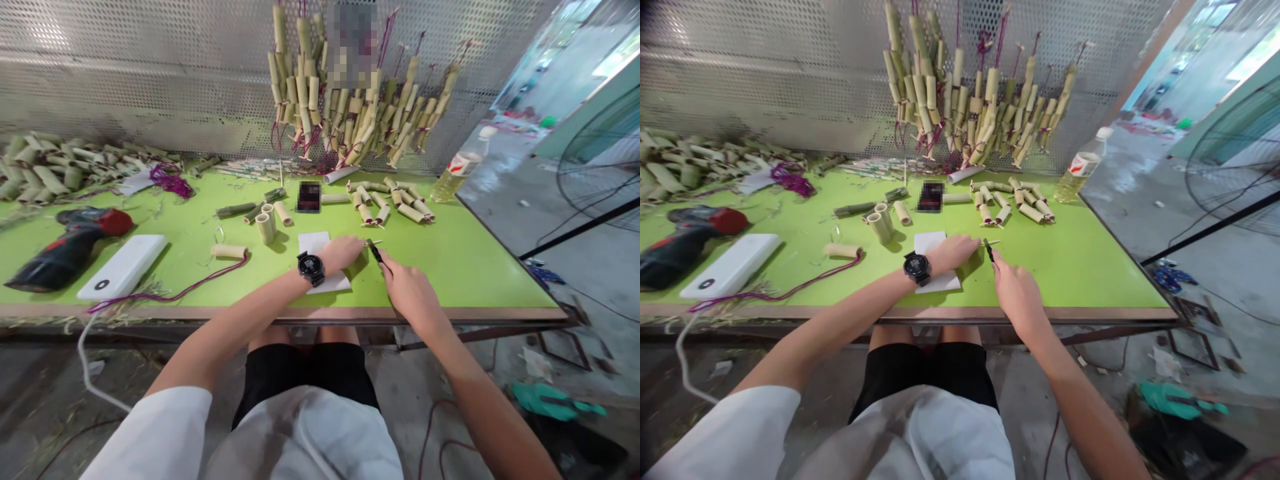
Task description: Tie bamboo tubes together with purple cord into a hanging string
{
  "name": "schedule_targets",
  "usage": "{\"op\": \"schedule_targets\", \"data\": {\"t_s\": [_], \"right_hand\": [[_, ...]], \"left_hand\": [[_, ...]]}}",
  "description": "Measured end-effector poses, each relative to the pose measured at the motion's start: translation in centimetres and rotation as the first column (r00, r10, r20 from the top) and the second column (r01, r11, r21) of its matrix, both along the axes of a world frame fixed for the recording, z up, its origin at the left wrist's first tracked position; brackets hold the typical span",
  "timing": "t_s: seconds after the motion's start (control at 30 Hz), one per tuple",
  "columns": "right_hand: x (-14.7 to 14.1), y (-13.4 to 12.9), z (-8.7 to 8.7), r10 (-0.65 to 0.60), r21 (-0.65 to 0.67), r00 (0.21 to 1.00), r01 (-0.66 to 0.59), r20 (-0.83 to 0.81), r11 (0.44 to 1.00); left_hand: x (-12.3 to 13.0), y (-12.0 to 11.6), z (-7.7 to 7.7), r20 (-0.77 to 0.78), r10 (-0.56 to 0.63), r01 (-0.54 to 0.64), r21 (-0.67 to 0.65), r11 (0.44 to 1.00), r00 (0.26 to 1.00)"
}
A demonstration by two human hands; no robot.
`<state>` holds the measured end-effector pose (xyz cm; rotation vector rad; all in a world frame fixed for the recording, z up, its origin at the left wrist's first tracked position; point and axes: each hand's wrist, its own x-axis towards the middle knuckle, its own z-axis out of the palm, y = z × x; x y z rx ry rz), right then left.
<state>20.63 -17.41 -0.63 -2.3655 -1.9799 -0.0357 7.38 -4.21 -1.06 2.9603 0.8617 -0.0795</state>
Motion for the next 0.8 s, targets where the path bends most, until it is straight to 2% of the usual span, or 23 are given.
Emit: {"op": "schedule_targets", "data": {"t_s": [0.1, 0.2, 0.3, 0.43, 0.53, 0.67, 0.8], "right_hand": [[0.0, 1.6, 0.1, 0.006, 0.001, 1.0, -0.006, -0.028, 1.0], [0.1, 2.5, -0.1, 0.011, 0.007, 0.998, -0.01, -0.054, 1.0], [0.3, 1.3, -0.7, 0.012, 0.029, 0.999, -0.011, -0.045, 1.0], [0.3, -0.2, -1.2, -0.009, 0.015, 1.0, 0.009, 0.009, 1.0], [0.4, 0.8, -0.9, 0.002, 0.014, 1.0, -0.002, -0.002, 1.0], [0.7, 2.2, -0.5, 0.025, 0.014, 0.998, -0.024, -0.049, 1.0], [0.6, 0.7, -0.9, 0.022, 0.027, 0.998, -0.02, -0.054, 0.999]], "left_hand": [[0.2, 0.1, 0.0, -0.011, -0.011, 0.011, -0.017, 1.0, 1.0], [0.4, 0.0, -0.1, 0.003, 0.048, -0.048, -0.019, 0.999, 0.999], [0.4, -0.3, -0.2, 0.019, 0.083, -0.083, -0.011, 0.997, 0.996], [0.3, -0.2, -0.4, 0.018, 0.05, -0.05, -0.005, 0.999, 0.999], [0.4, 0.1, -0.4, 0.019, 0.028, -0.027, -0.035, 0.999, 0.999], [0.6, 0.1, -0.3, 0.013, 0.057, -0.056, -0.051, 0.997, 0.998], [0.6, -0.3, -0.6, 0.019, 0.101, -0.101, -0.024, 0.995, 0.995]]}}
